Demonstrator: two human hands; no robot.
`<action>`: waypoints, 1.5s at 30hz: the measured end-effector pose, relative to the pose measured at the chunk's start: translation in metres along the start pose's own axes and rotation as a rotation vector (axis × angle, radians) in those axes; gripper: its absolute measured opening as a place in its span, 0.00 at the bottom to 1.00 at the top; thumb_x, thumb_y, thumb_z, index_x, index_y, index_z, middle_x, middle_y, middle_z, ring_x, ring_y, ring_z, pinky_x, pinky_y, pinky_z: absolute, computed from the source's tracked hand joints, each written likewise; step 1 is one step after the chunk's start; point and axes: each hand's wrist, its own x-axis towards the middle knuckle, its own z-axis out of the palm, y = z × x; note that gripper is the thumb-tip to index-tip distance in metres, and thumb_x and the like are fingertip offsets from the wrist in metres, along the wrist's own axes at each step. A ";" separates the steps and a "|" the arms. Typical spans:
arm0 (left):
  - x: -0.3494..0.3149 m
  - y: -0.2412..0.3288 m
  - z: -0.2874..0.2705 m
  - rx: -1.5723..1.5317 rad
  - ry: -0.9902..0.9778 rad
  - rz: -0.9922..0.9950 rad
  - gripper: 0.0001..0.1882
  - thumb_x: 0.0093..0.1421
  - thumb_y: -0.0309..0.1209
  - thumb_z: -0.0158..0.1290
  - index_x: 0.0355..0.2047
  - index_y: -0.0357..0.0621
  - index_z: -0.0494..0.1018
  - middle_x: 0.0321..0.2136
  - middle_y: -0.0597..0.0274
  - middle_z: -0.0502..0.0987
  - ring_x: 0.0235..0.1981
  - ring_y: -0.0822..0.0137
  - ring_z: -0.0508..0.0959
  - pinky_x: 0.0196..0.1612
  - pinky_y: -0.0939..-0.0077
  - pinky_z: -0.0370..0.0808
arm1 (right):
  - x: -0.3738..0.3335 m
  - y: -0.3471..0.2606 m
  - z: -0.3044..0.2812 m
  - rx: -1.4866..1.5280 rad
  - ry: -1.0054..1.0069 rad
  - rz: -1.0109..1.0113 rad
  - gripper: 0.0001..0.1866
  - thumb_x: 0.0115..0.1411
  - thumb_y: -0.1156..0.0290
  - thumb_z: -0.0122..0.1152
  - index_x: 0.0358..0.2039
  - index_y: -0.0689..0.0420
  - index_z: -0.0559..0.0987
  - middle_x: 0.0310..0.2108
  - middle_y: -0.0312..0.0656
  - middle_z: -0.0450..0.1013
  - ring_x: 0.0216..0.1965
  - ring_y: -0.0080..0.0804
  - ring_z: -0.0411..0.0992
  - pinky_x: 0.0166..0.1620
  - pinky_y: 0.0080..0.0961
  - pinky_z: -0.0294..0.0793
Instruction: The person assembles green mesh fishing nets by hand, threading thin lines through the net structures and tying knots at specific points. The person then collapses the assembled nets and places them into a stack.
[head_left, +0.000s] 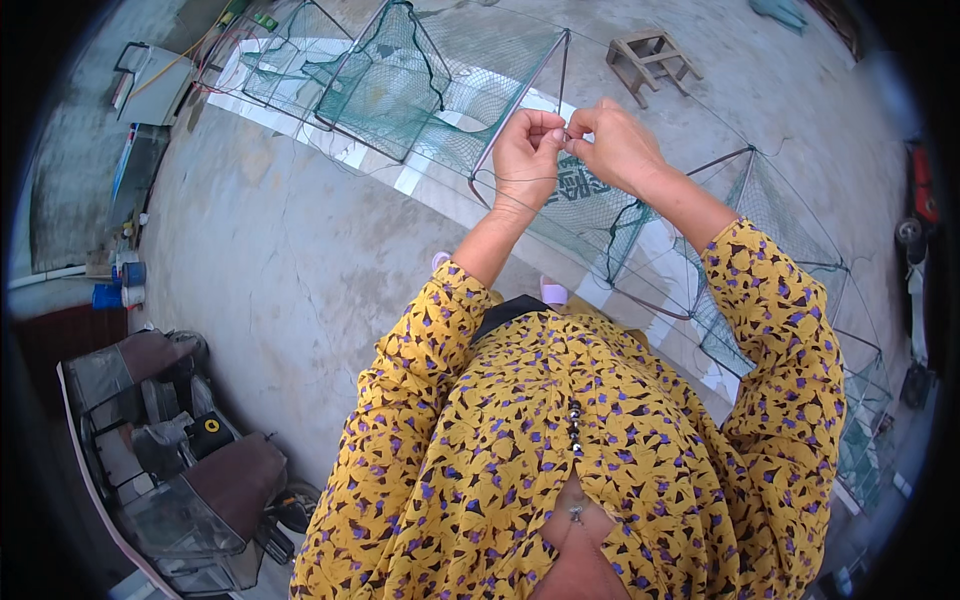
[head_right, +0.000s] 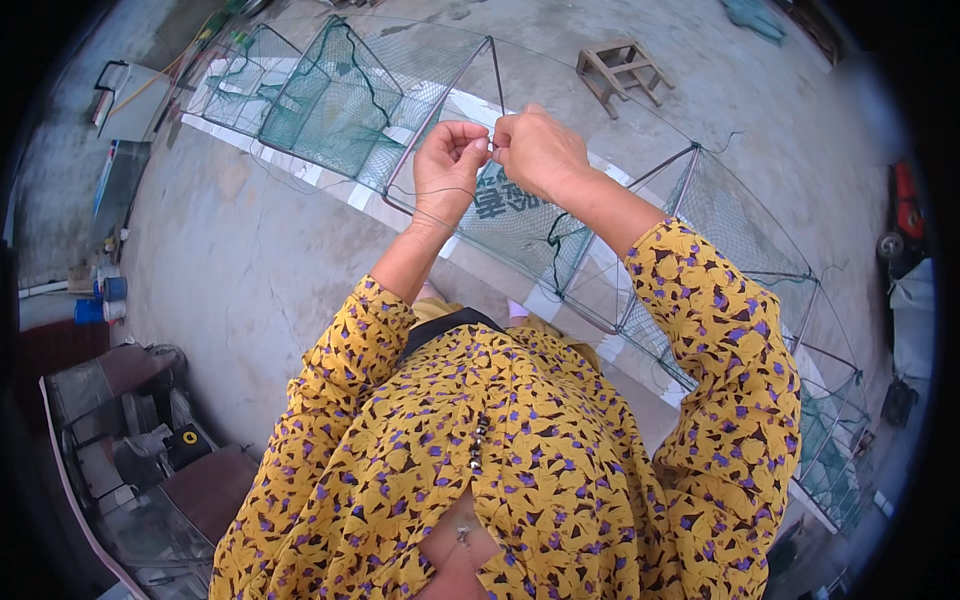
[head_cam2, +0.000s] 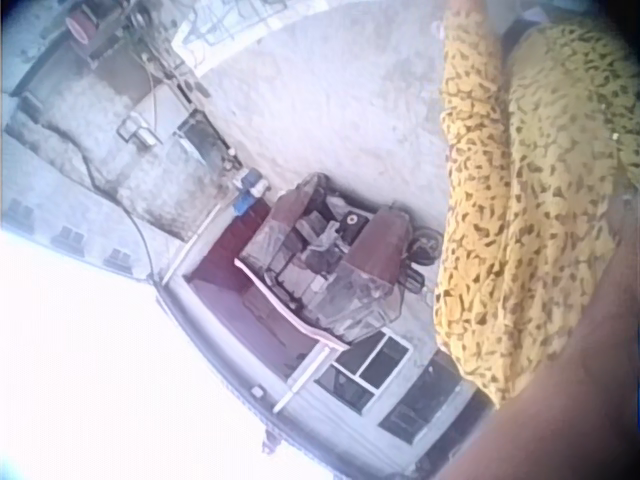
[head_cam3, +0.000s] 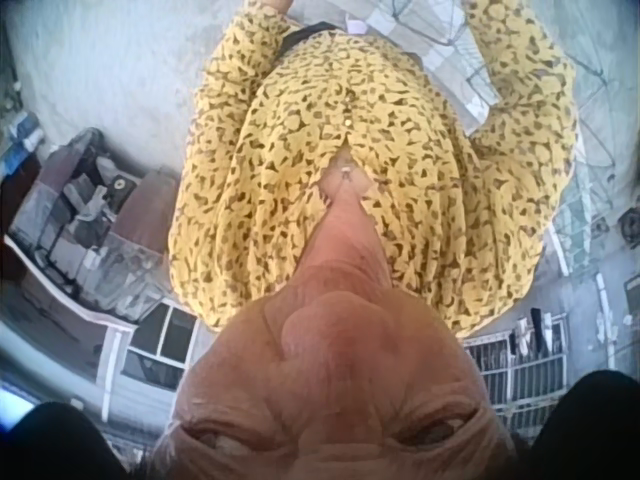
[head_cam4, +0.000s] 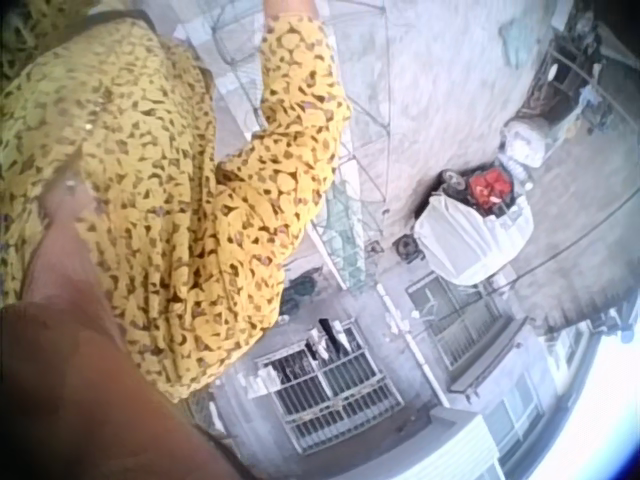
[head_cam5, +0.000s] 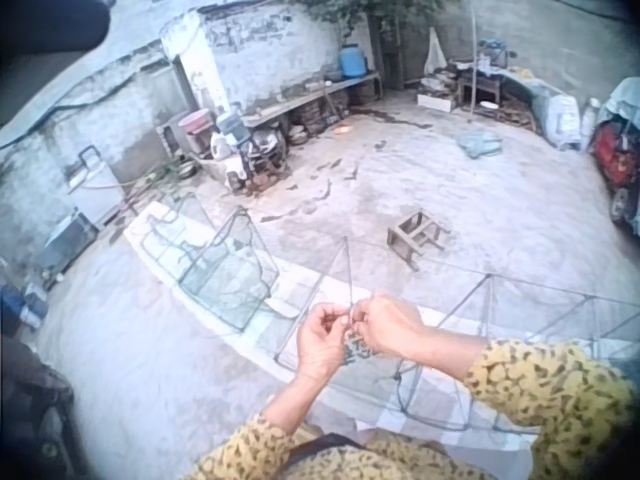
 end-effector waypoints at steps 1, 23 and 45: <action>-0.002 0.002 -0.001 -0.051 0.036 0.001 0.05 0.55 0.21 0.49 0.33 0.36 0.67 0.27 0.65 0.72 0.25 0.78 0.72 0.29 0.87 0.72 | 0.002 -0.002 -0.002 0.001 0.000 -0.005 0.07 0.51 0.66 0.56 0.29 0.55 0.74 0.31 0.44 0.74 0.35 0.44 0.71 0.39 0.36 0.69; -0.005 0.005 -0.002 0.307 -0.043 0.187 0.03 0.58 0.21 0.46 0.31 0.40 0.69 0.25 0.67 0.73 0.25 0.80 0.70 0.27 0.87 0.68 | -0.030 -0.005 -0.070 0.845 -0.458 0.287 0.16 0.61 0.60 0.46 0.38 0.61 0.72 0.18 0.38 0.70 0.14 0.20 0.68 0.17 0.14 0.68; 0.001 0.011 -0.017 0.239 0.063 0.168 0.05 0.60 0.21 0.41 0.30 0.39 0.68 0.24 0.67 0.70 0.23 0.79 0.69 0.27 0.85 0.69 | 0.005 -0.025 -0.004 0.371 -0.237 -0.083 0.08 0.44 0.77 0.59 0.28 0.63 0.73 0.17 0.36 0.71 0.21 0.20 0.68 0.26 0.20 0.67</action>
